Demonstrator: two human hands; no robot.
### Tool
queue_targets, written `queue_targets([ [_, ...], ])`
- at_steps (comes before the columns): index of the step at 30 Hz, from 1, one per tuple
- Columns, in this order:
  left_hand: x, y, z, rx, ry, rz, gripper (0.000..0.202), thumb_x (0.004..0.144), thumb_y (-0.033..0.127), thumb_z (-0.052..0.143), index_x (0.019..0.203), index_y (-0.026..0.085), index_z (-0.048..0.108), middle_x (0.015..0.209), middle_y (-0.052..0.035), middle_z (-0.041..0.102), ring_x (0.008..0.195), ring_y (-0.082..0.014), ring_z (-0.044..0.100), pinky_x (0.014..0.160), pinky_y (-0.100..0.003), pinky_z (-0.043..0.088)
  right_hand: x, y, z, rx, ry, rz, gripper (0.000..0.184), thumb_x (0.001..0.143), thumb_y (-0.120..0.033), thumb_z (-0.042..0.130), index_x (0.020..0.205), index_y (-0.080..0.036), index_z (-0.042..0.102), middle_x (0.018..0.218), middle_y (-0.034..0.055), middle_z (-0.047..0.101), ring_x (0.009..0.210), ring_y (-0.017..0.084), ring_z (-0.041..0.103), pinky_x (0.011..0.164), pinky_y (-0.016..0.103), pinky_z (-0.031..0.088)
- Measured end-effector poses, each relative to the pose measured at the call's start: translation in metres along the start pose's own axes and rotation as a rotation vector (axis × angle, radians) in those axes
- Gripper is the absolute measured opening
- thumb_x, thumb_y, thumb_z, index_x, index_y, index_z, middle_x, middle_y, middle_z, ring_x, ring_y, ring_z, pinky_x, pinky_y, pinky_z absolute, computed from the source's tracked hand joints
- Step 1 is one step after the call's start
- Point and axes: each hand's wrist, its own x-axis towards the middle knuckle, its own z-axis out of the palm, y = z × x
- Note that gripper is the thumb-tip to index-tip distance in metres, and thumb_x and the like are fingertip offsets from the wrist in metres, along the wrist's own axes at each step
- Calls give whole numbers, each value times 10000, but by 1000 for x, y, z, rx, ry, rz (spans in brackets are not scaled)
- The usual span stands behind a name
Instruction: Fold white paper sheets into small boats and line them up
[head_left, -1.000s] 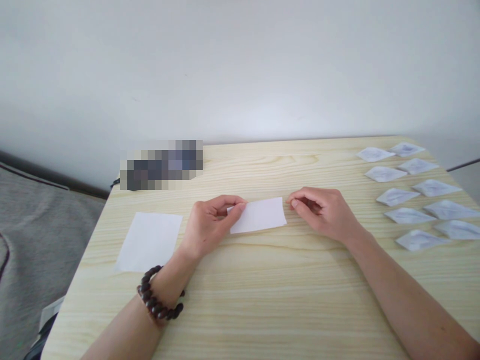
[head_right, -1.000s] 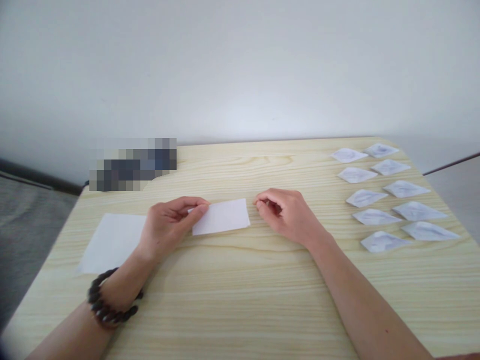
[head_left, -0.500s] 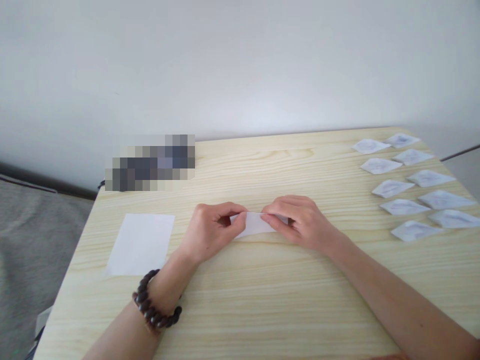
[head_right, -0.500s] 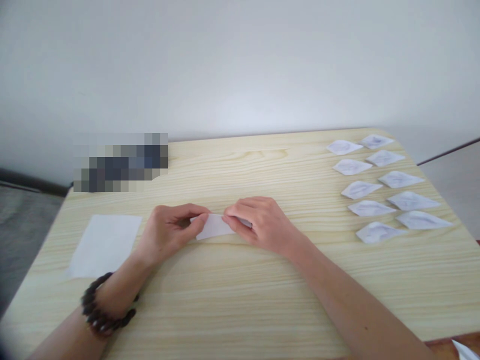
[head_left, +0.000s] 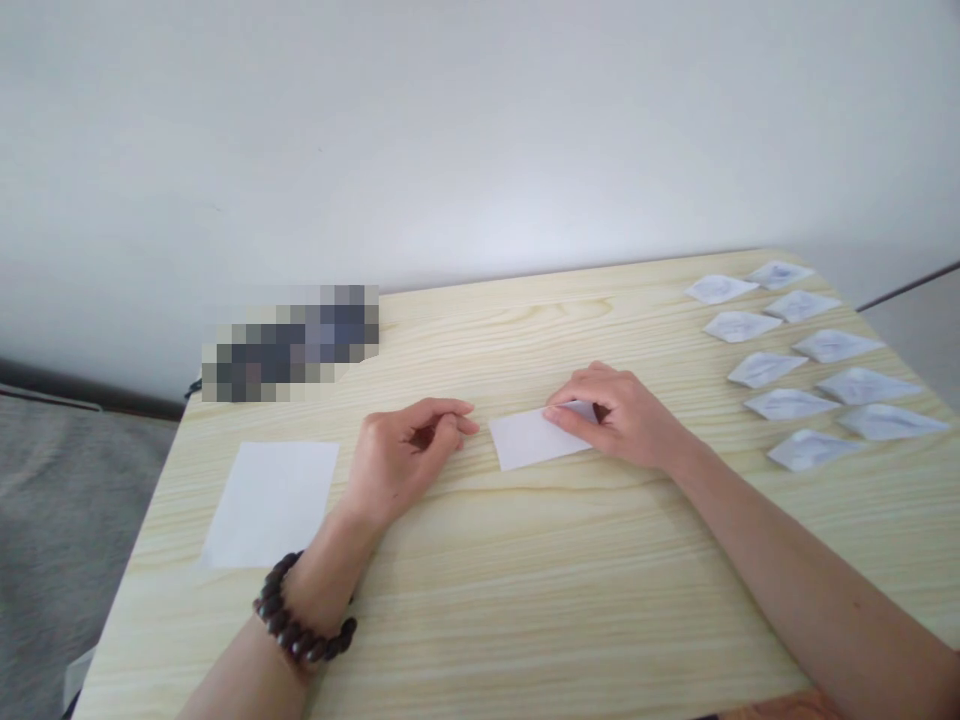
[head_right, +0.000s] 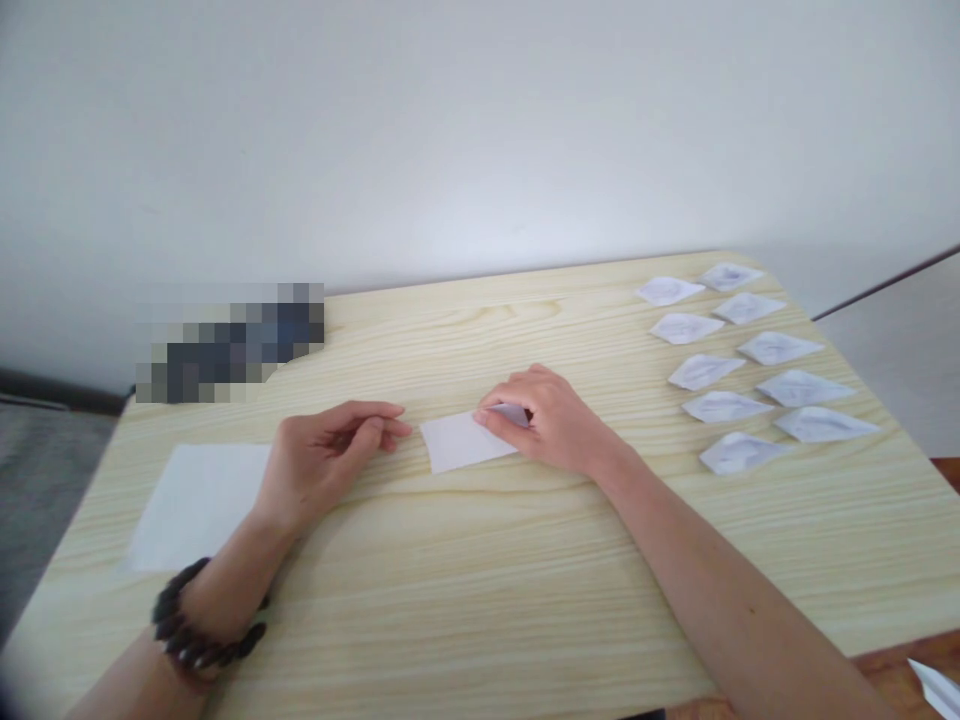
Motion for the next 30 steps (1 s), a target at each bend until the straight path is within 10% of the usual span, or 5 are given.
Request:
queue_targets([
  [9, 0, 5, 17, 388, -163, 607, 257, 914, 214, 561, 1150, 197, 662, 1179, -87, 654, 1069, -231, 560, 905, -393, 478, 2, -3, 16, -45, 90, 148, 165, 854, -352, 666, 930, -209, 641, 840, 6, 711, 700, 152, 612, 686, 285, 433],
  [18, 7, -5, 25, 526, 28, 616, 197, 925, 158, 541, 1067, 161, 678, 977, -77, 681, 1061, -248, 547, 894, -412, 484, 6, 3, 22, 32, 329, 255, 74, 834, -218, 667, 900, -187, 682, 796, 14, 698, 616, 129, 583, 618, 264, 483],
  [30, 32, 4, 27, 563, -133, 557, 332, 940, 208, 482, 1241, 126, 596, 1237, -115, 596, 1192, -264, 490, 1021, -456, 400, 5, 4, 31, -336, 270, 212, 446, 914, -348, 545, 1283, -100, 573, 1135, 166, 561, 1033, 291, 562, 927, 464, 492],
])
